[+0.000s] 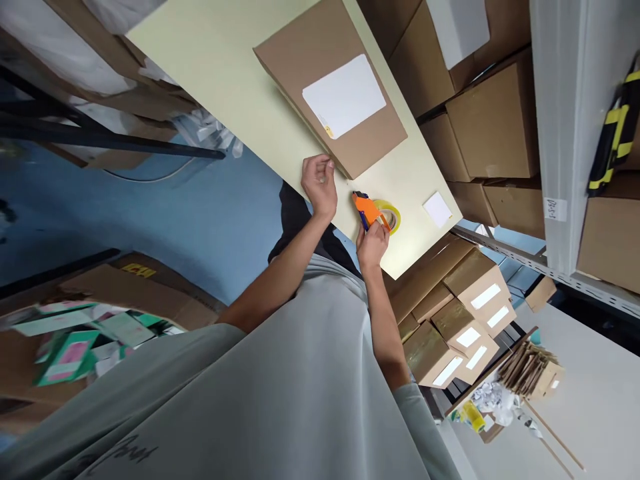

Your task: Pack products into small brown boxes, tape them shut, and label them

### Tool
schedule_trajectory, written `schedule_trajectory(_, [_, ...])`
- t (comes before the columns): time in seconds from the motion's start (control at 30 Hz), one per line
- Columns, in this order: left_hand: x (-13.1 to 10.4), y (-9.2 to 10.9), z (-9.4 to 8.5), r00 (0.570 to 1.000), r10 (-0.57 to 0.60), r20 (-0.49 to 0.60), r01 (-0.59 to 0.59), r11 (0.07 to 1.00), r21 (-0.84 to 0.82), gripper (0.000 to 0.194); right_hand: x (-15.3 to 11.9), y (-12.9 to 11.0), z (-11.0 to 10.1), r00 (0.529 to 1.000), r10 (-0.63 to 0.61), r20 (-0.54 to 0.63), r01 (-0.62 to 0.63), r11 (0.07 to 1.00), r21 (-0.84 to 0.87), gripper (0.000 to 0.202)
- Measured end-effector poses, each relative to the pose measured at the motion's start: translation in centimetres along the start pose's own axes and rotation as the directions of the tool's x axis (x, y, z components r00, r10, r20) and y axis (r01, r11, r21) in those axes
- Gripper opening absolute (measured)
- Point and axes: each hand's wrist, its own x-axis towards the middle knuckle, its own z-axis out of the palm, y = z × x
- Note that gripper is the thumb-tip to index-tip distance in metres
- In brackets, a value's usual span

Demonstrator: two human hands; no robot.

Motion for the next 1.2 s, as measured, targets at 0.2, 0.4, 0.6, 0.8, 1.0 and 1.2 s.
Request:
schedule_trajectory(0.2, [-1.7,1.5,1.8,0.991,-0.128,-0.024,0.123,0.982,-0.145,0.069,-0.8,-0.3,0.3,0.997,0.043,0.063,-0.046,0.997,0.055,0.049])
schedule_trajectory(0.4, [-2.4,3.5,5.2,0.992,-0.095,0.087,0.106,0.986,-0.129,0.085,-1.5,-1.1,0.1,0.995,0.038,0.095,-0.042,0.998,0.048,0.046])
schedule_trajectory(0.6, [0.7,3.2,1.6,0.942,-0.046,0.333,0.045,0.999,0.012,0.091,-2.3,-3.1,0.2,0.991,-0.036,0.13,0.028,0.998,0.061,0.032])
schedule_trajectory(0.8, [2.6,4.7,-2.5,0.887,-0.129,0.444,0.101,0.991,0.087,0.096,-3.5,-4.1,-0.1,0.975,-0.124,0.182,0.122,0.992,0.024,0.028])
schedule_trajectory(1.0, [2.4,4.9,-2.5,0.889,-0.191,0.416,0.123,0.975,0.185,0.085,-7.6,4.1,-3.5,0.974,-0.022,0.223,0.046,0.993,-0.105,0.026])
schedule_trajectory(1.2, [2.9,4.5,-3.0,0.875,-0.159,0.457,0.071,0.976,0.203,0.08,-0.9,10.1,-6.4,0.985,0.052,0.166,-0.012,0.973,-0.23,0.028])
